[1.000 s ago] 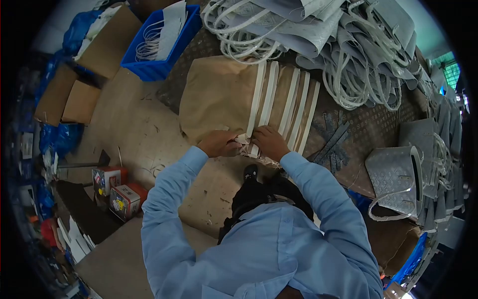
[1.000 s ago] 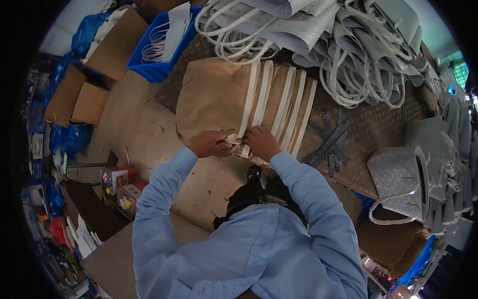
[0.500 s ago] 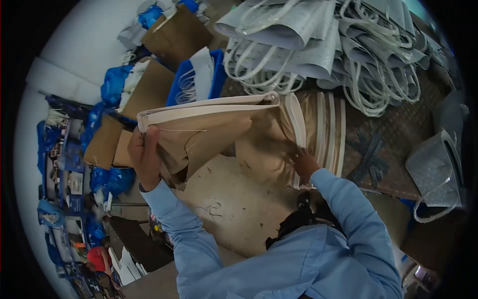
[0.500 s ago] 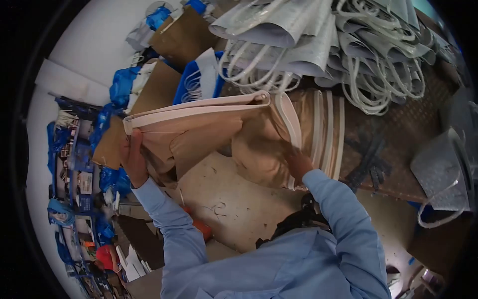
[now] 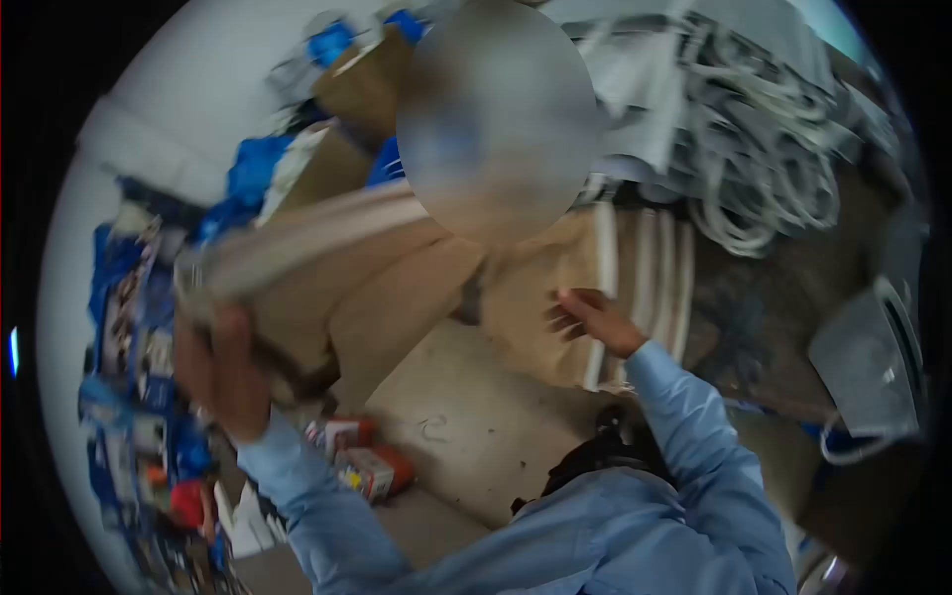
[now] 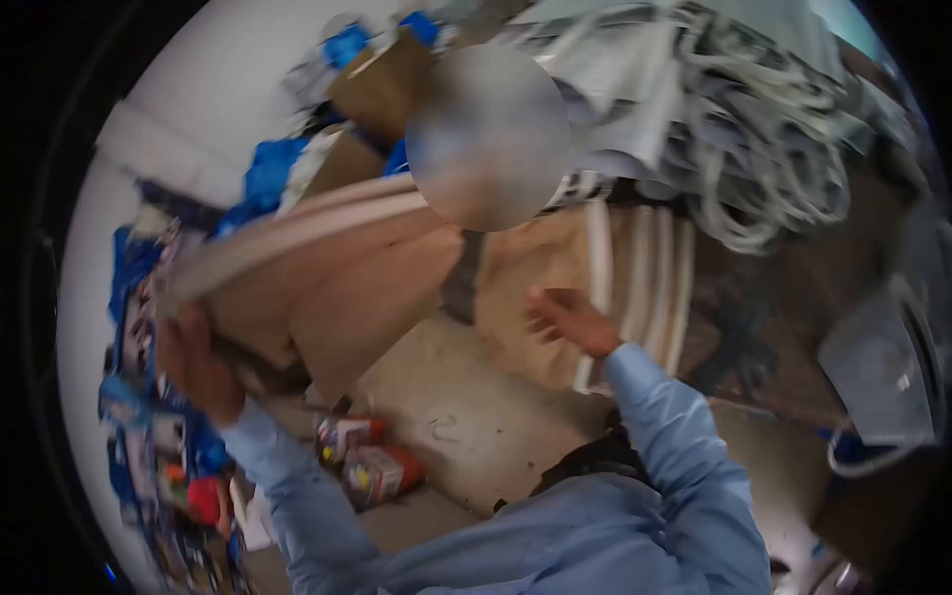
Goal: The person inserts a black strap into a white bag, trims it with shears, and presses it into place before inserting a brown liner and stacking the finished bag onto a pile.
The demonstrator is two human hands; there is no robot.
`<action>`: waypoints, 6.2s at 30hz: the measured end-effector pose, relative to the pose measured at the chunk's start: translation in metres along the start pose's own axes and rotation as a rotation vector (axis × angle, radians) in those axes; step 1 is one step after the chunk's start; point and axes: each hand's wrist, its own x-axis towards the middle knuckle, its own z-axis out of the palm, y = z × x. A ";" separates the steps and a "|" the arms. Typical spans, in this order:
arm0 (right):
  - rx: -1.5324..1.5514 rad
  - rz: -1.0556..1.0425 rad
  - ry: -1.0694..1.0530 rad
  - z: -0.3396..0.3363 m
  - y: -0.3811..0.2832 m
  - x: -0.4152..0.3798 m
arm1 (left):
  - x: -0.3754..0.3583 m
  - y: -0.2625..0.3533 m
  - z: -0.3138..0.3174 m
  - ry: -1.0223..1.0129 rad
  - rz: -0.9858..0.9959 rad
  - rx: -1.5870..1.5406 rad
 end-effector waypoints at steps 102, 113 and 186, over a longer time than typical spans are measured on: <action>-1.282 0.161 0.668 -0.421 -0.104 -0.525 | -0.229 0.529 0.494 -1.510 0.762 -0.520; -1.390 0.074 0.681 -0.399 -0.072 -0.510 | -0.270 0.538 0.450 -1.162 1.124 -0.752; -1.243 -0.372 0.693 -0.389 -0.074 -0.396 | -0.206 0.454 0.477 -1.205 0.214 -0.722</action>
